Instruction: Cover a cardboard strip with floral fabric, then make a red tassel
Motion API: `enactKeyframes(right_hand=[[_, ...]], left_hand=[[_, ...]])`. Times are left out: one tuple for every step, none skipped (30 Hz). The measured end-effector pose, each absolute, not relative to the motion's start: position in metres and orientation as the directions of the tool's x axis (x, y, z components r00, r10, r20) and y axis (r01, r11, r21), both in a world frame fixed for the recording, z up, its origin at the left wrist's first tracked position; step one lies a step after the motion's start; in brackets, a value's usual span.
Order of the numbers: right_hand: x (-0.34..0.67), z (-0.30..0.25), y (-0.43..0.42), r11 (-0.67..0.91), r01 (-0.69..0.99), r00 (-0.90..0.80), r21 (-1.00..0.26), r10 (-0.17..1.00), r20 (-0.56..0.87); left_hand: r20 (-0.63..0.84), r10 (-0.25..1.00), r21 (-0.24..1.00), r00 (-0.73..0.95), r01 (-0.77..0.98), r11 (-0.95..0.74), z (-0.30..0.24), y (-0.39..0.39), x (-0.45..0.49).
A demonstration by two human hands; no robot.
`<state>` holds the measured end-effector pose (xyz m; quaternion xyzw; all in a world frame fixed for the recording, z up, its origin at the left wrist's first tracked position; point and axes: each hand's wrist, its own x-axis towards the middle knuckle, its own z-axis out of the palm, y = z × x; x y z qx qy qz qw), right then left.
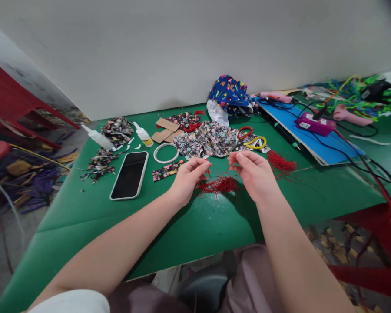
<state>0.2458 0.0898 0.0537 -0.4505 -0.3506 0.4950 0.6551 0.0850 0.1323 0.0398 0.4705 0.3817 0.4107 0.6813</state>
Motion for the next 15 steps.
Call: enactKeyframes(right_hand=[[0.245,0.053,0.090,0.091,-0.300,0.265,-0.950,0.964,0.009],[0.244,0.053,0.090,0.073,-0.254,0.268,-0.964,0.963,0.002],[0.242,0.052,0.090,0.053,-0.199,0.272,-0.979,0.962,-0.003],[0.241,0.052,0.090,0.033,-0.141,0.273,-0.989,0.962,-0.007],[0.239,0.051,0.090,0.015,-0.089,0.268,-0.996,0.963,-0.009],[0.237,0.051,0.091,0.005,-0.047,0.259,-0.999,0.966,-0.007],[0.236,0.050,0.091,0.001,-0.015,0.246,-1.000,0.969,-0.003],[0.234,0.050,0.091,0.000,0.008,0.230,-1.000,0.973,0.002],[0.233,0.050,0.091,0.000,0.029,0.216,-1.000,0.976,0.006],[0.233,0.049,0.091,0.002,0.049,0.204,-0.999,0.979,0.012],[0.232,0.049,0.091,0.004,0.068,0.196,-0.998,0.980,0.017],[0.232,0.049,0.091,0.007,0.086,0.192,-0.996,0.981,0.024],[0.233,0.049,0.091,0.011,0.102,0.189,-0.995,0.982,0.030],[0.233,0.049,0.091,0.015,0.117,0.189,-0.993,0.981,0.037],[0.233,0.050,0.091,0.020,0.132,0.188,-0.991,0.981,0.045]], left_hand=[[-0.135,0.916,0.954,0.377,-0.200,0.223,0.040,0.132,0.085],[-0.131,0.915,0.957,0.382,-0.193,0.218,0.040,0.132,0.085],[-0.121,0.915,0.963,0.384,-0.177,0.202,0.040,0.132,0.085],[-0.102,0.918,0.973,0.383,-0.154,0.172,0.040,0.132,0.085],[-0.074,0.923,0.984,0.378,-0.124,0.130,0.040,0.132,0.086],[-0.042,0.927,0.992,0.373,-0.091,0.082,0.040,0.132,0.086],[-0.014,0.929,0.998,0.370,-0.057,0.038,0.041,0.132,0.086],[0.009,0.928,1.000,0.374,-0.023,-0.001,0.041,0.131,0.086],[0.026,0.924,0.999,0.382,0.009,-0.032,0.041,0.131,0.086],[0.040,0.919,0.998,0.392,0.038,-0.060,0.041,0.131,0.086],[0.054,0.915,0.994,0.399,0.067,-0.088,0.041,0.130,0.086],[0.073,0.913,0.988,0.402,0.096,-0.122,0.041,0.130,0.085],[0.101,0.911,0.979,0.400,0.125,-0.163,0.041,0.130,0.085],[0.134,0.909,0.966,0.395,0.153,-0.208,0.042,0.129,0.085],[0.168,0.906,0.951,0.389,0.179,-0.253,0.042,0.129,0.084]])
